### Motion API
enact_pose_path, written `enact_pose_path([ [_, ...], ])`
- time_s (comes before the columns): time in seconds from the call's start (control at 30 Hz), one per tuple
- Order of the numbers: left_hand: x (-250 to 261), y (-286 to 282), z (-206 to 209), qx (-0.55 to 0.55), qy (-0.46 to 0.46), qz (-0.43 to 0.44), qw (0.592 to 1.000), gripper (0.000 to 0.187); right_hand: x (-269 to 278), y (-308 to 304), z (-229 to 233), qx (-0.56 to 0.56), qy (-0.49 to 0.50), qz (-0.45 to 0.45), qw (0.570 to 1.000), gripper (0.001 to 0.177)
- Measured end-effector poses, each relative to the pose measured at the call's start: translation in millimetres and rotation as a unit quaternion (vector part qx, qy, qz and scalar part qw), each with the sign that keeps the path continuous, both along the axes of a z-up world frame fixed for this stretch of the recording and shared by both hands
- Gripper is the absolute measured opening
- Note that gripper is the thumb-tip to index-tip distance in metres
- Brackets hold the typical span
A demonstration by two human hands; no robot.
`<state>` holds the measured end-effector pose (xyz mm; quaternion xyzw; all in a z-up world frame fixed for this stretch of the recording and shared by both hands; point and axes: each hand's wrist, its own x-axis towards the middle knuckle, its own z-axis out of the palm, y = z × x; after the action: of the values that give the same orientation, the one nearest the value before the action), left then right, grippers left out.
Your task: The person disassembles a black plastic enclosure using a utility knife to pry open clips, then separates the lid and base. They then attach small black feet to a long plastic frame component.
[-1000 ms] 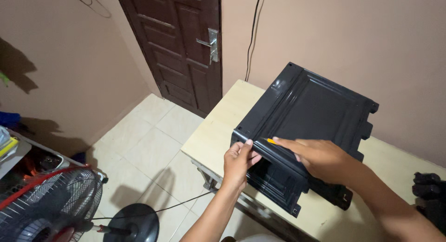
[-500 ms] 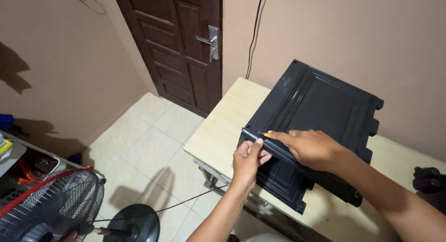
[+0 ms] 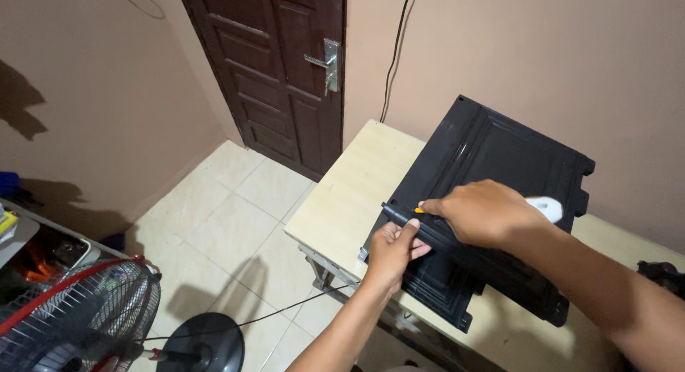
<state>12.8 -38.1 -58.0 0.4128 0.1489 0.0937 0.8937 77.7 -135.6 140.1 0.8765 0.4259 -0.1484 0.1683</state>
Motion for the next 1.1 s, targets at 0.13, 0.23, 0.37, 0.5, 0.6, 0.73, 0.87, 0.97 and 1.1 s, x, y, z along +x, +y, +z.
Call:
enact_pose_path([
  [0.13, 3.7, 5.4, -6.5, 0.030, -0.011, -0.016, 0.999, 0.017, 10.9, 7.9, 1.1, 0.004, -0.005, 0.041, 0.999, 0.059],
  [0.23, 5.5, 8.3, -12.3, 0.057, -0.012, -0.028, 0.998, 0.018, 14.5, 11.8, -0.5, 0.020, -0.010, 0.073, 0.997, 0.050],
  [0.37, 6.3, 5.8, -13.3, 0.060, -0.002, -0.019, 0.998, 0.017, 14.4, 13.7, -0.1, 0.022, -0.045, 0.128, 0.991, 0.041],
  [0.5, 5.8, 5.2, -6.1, 0.042, 0.001, -0.022, 0.999, 0.013, 9.7, 12.3, -1.3, -0.015, -0.070, 0.145, 0.987, 0.033],
  [0.6, 4.9, 8.7, -2.8, 0.040, 0.004, -0.020, 0.999, 0.013, 10.6, 7.9, -7.0, 0.002, -0.065, 0.139, 0.988, 0.035],
  [0.73, 6.6, 11.1, -3.8, 0.054, 0.038, 0.001, 0.998, 0.022, 22.4, 3.5, -18.5, 0.066, -0.019, 0.094, 0.993, 0.049],
  [0.87, 6.6, 10.9, -9.0, 0.039, -0.001, -0.011, 0.999, 0.016, 32.2, -13.5, -32.8, 0.124, 0.021, 0.049, 0.991, 0.039],
  [0.97, 7.6, 9.5, -8.0, 0.051, 0.011, -0.005, 0.999, 0.017, 37.5, -26.0, -39.2, 0.159, 0.026, 0.053, 0.986, 0.037],
  [1.1, 6.2, 8.0, -3.9, 0.050, 0.012, -0.009, 0.999, 0.017, 40.5, -33.2, -45.3, 0.177, 0.032, 0.059, 0.982, 0.035],
])
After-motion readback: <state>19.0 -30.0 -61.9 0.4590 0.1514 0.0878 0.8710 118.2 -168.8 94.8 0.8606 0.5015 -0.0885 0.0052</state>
